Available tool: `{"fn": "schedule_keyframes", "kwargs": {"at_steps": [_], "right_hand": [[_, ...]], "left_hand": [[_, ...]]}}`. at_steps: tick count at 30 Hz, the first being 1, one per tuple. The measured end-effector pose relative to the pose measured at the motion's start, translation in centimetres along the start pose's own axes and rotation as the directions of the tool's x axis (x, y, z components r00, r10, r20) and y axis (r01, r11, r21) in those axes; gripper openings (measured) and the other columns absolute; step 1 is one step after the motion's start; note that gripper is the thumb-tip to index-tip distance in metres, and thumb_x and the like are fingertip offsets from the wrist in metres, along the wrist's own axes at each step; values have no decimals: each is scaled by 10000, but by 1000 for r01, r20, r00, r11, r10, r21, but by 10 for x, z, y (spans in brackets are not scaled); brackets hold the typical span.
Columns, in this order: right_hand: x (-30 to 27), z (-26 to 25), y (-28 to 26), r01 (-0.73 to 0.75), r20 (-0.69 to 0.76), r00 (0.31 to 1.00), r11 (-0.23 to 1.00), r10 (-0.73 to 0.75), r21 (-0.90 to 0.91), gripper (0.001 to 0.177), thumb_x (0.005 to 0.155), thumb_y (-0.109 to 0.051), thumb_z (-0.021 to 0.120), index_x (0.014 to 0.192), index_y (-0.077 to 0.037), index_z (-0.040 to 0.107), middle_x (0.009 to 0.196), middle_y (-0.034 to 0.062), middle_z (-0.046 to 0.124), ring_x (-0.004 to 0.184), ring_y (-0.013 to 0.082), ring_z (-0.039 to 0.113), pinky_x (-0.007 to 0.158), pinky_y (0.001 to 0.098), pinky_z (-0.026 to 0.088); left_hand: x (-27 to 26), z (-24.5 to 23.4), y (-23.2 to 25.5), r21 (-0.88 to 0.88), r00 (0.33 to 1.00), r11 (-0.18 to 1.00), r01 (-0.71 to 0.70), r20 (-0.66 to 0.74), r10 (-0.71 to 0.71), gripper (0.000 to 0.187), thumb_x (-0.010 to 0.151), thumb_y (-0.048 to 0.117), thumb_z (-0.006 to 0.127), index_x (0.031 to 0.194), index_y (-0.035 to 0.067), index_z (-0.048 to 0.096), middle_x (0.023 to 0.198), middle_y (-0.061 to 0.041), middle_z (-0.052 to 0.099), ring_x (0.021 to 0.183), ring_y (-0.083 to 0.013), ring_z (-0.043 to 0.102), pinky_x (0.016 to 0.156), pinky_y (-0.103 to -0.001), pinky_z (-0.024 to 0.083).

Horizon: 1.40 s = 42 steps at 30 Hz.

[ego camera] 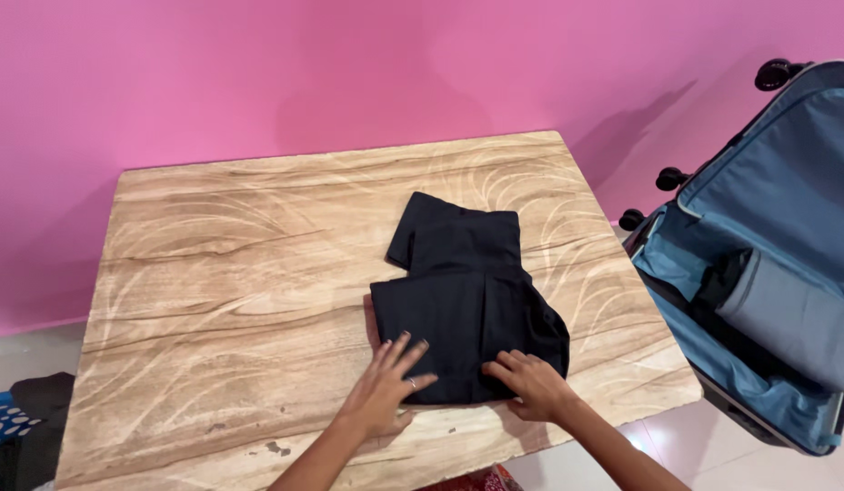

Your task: The person picks up a pair of trousers from a laundry basket, spreads them out on a table, folds the legs over, and rolls them into a compact bundle before placing them inside a suitcase.

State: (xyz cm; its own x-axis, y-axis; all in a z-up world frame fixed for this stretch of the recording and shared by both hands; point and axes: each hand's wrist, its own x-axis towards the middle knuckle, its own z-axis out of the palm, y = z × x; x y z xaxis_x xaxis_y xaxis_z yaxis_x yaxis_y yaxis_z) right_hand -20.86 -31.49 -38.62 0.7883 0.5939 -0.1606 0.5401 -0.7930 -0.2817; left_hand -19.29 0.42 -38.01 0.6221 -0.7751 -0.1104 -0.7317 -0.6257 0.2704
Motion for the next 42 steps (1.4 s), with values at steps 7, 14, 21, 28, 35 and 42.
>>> {"fn": "schedule_keyframes", "kwargs": {"at_steps": [7, 14, 21, 28, 35, 42], "right_hand": [[8, -20, 30, -191, -445, 859, 965, 252, 178, 225, 895, -347, 755, 1039, -180, 710, 1106, 52, 721, 1098, 281, 655, 931, 394, 533], [47, -23, 65, -539, -523, 602, 790, 603, 291, 721, 743, -424, 843, 1338, -112, 583, 1116, 196, 710, 1033, 400, 666, 861, 468, 520], [58, -2, 119, -455, 248, 711, 162, 658, 876, 853, 575, -318, 953, 1289, 31, 644, 1110, 170, 780, 1008, 296, 757, 923, 416, 605], [59, -46, 166, -510, 29, 635, 390, 772, 767, 1060, 553, -187, 1019, 1428, -46, 438, 1159, 118, 677, 1082, 258, 674, 954, 381, 550], [72, -131, 134, -196, -321, 797, 722, 511, 664, 520, 697, -218, 912, 1163, -53, 751, 1005, 128, 806, 958, 241, 750, 871, 375, 580], [101, -208, 21, -160, -669, 726, 985, 160, 61, 560, 624, -145, 832, 1171, -112, 718, 1055, 109, 743, 861, 342, 721, 717, 427, 573]], "left_hand": [[45, 33, -30, -693, 540, 581, 427, -320, -779, 1027, 785, 382, 842, 1587, 86, 273, 1515, -252, 367, 1387, -406, 377, 1138, -510, 352], [72, 3, -41, -931, 435, 167, 324, -10, -900, 897, 726, 267, 878, 1475, 23, 449, 1283, -163, 694, 1155, -278, 703, 983, -365, 544], [95, -10, -66, -844, 379, -134, 520, 369, -849, 822, 665, 72, 922, 1395, 24, 547, 1196, -187, 738, 1060, -287, 729, 947, -372, 580], [178, -87, -103, -922, 913, 338, 190, 40, -405, 635, 649, 9, 864, 1265, 86, 734, 1125, -66, 797, 1048, -169, 713, 974, -338, 538], [220, -165, -119, -764, 751, 645, 1, -425, -505, 725, 707, 128, 872, 1389, 110, 626, 1266, -111, 726, 1185, -235, 671, 1029, -345, 500], [210, -178, -53, -866, 652, -468, 175, 458, -604, 900, 859, 675, 662, 1588, 204, 421, 1386, -236, 516, 1221, -454, 555, 1036, -541, 448]]}}
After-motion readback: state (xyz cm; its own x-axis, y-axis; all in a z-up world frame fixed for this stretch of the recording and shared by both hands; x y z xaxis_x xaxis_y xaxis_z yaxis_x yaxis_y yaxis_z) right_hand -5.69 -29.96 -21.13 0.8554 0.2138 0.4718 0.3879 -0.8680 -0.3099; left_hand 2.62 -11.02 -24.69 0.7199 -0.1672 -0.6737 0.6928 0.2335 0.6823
